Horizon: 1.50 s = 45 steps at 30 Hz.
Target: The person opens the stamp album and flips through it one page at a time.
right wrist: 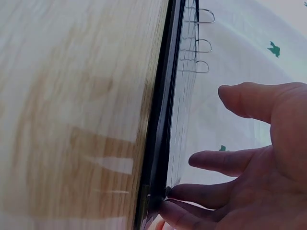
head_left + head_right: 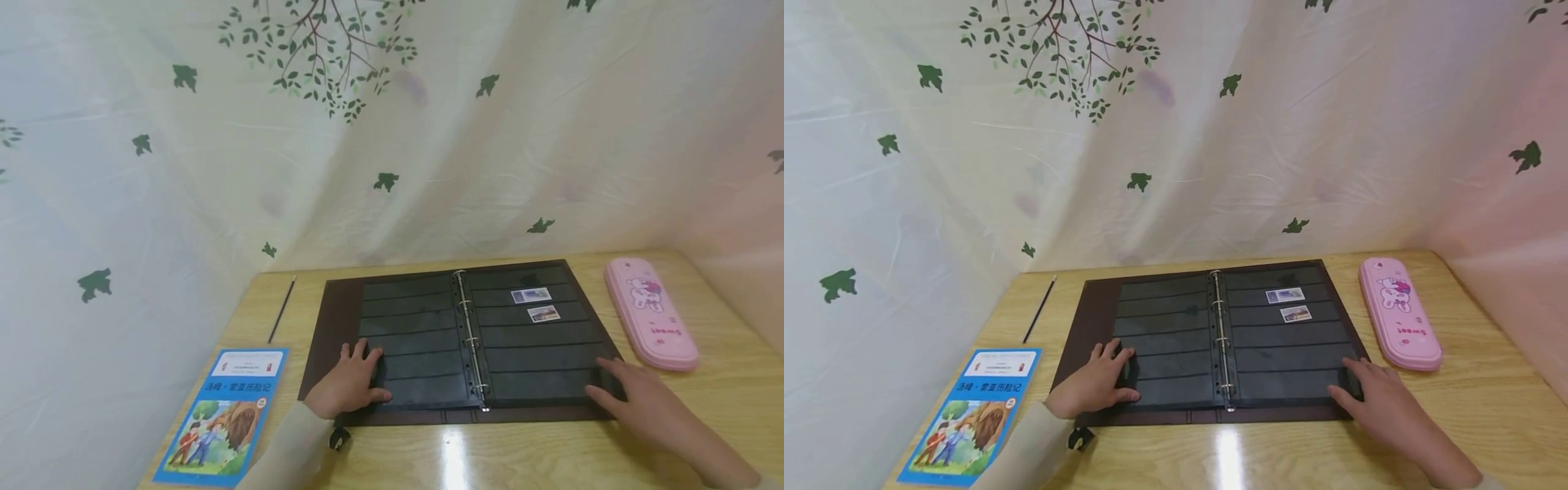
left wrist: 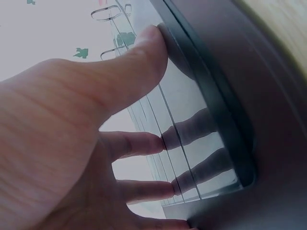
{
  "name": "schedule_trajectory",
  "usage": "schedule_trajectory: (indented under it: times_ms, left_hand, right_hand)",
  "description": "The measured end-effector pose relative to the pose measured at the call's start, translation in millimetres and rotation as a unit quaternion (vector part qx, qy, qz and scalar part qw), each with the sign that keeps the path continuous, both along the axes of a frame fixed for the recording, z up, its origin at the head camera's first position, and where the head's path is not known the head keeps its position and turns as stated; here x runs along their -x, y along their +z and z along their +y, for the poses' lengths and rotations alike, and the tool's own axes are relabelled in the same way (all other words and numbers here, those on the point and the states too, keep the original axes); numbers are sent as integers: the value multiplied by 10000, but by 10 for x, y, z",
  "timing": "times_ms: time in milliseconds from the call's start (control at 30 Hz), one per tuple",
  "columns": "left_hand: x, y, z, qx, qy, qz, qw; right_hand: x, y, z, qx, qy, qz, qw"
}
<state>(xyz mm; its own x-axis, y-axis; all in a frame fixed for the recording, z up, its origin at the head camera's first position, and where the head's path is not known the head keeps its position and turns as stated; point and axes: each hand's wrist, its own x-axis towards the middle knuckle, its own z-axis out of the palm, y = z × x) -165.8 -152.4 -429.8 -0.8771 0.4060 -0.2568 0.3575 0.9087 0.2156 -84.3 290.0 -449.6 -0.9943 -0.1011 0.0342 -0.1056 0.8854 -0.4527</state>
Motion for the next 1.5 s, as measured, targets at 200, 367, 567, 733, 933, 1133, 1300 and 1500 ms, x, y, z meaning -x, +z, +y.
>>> schedule_trajectory:
  times_ms: [200, 367, 567, 733, 933, 1133, 1300, 1500]
  left_hand:
    - [3, 1, -5, 1, -15, 25, 10000]
    - [7, -10, -7, 1, -11, 15, 10000]
    - [19, -27, -10, 29, -27, 37, 10000]
    - [21, -29, -15, 51, -27, 46, 10000]
    - [23, -17, -3, 46, 22, -33, 10000]
    - [11, 1, 3, 54, 58, -46, 10000]
    - [17, -7, 3, 24, 50, -52, 10000]
    - [12, -15, 5, 21, 71, -72, 9999]
  right_hand:
    - [-12, 60, -9, 27, -8, -25, 10000]
    - [-47, 79, -12, 34, -36, 14, 10000]
    - [-70, 95, -46, 270, 68, 748, 9968]
    - [-52, 170, -113, 577, 192, 1086, 9922]
    - [-34, 248, -195, 807, 219, 1335, 9875]
    - [-55, 381, -283, 1061, 167, 1200, 9870]
    - [-105, 472, -381, 1240, 316, 1435, 9813]
    - [-118, 557, -490, 1338, 775, 2153, 9642]
